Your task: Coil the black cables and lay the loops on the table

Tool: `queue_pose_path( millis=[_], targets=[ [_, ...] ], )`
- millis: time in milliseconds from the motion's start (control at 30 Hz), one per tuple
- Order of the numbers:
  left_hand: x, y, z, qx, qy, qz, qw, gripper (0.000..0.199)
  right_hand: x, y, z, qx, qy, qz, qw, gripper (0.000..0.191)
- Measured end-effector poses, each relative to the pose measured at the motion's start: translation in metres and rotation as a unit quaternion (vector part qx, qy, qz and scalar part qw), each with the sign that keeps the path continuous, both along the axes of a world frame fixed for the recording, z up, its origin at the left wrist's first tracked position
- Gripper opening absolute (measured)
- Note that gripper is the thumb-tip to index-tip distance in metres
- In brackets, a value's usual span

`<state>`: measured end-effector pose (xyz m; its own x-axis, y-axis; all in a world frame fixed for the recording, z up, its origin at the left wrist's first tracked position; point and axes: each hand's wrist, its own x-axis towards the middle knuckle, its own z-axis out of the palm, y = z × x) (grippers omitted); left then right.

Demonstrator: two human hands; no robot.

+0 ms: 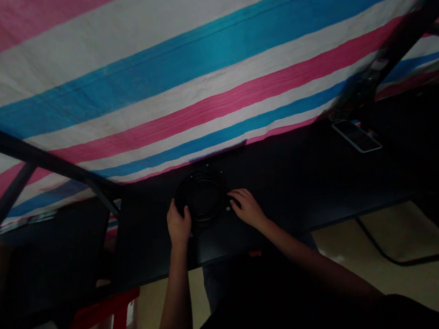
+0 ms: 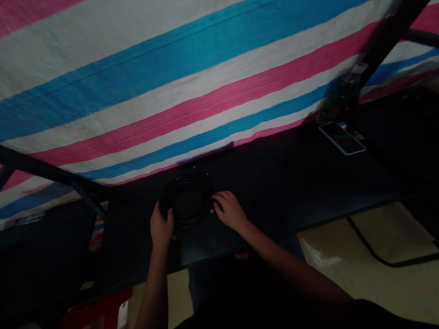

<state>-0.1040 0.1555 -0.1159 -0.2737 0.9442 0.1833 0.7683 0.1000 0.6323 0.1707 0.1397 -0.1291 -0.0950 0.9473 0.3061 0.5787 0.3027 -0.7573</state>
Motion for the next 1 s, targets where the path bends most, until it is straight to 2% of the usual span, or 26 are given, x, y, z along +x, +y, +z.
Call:
queue_pose_path(
  millis=[200, 300, 400, 467, 500, 567, 633, 700, 833, 1000],
  targets=[
    [0.024, -0.027, -0.015, 0.039, -0.023, 0.079, 0.996, 0.064, 0.000, -0.003, -0.001, 0.011, -0.017, 0.029, 0.999, 0.030],
    [0.031, -0.038, -0.014, 0.052, -0.013, 0.058, 0.997, 0.060, 0.002, -0.001, -0.003, 0.013, -0.013, 0.033, 0.999, 0.030],
    [0.034, -0.041, -0.004, 0.071, 0.012, 0.034, 0.997, 0.057, 0.002, -0.003, -0.006, 0.014, -0.006, 0.024, 1.000, 0.032],
    [0.034, -0.040, 0.005, 0.080, 0.029, -0.003, 0.996, 0.050, 0.003, -0.008, -0.007, 0.014, -0.003, 0.014, 1.000, 0.033],
    [0.035, -0.040, 0.010, 0.078, 0.035, -0.041, 0.995, 0.045, 0.004, -0.012, -0.008, 0.014, -0.003, 0.009, 1.000, 0.033],
    [0.038, -0.041, 0.017, 0.063, 0.048, -0.151, 0.985, 0.036, 0.008, -0.023, -0.009, 0.014, -0.003, 0.000, 1.000, 0.033],
    [0.043, -0.045, 0.020, 0.041, 0.065, -0.261, 0.962, 0.032, 0.013, -0.038, -0.011, 0.016, -0.004, -0.009, 1.000, 0.032],
    [0.048, -0.049, 0.021, 0.026, 0.086, -0.320, 0.943, 0.035, 0.019, -0.053, -0.012, 0.017, -0.005, -0.023, 1.000, 0.030],
    [0.052, -0.048, 0.018, 0.019, 0.115, -0.325, 0.939, 0.038, 0.026, -0.084, -0.016, 0.025, -0.011, -0.065, 0.998, 0.028],
    [0.056, -0.039, 0.030, 0.035, 0.113, -0.333, 0.936, 0.012, 0.031, -0.110, -0.019, 0.055, -0.036, -0.085, 0.994, 0.029]
  ],
)
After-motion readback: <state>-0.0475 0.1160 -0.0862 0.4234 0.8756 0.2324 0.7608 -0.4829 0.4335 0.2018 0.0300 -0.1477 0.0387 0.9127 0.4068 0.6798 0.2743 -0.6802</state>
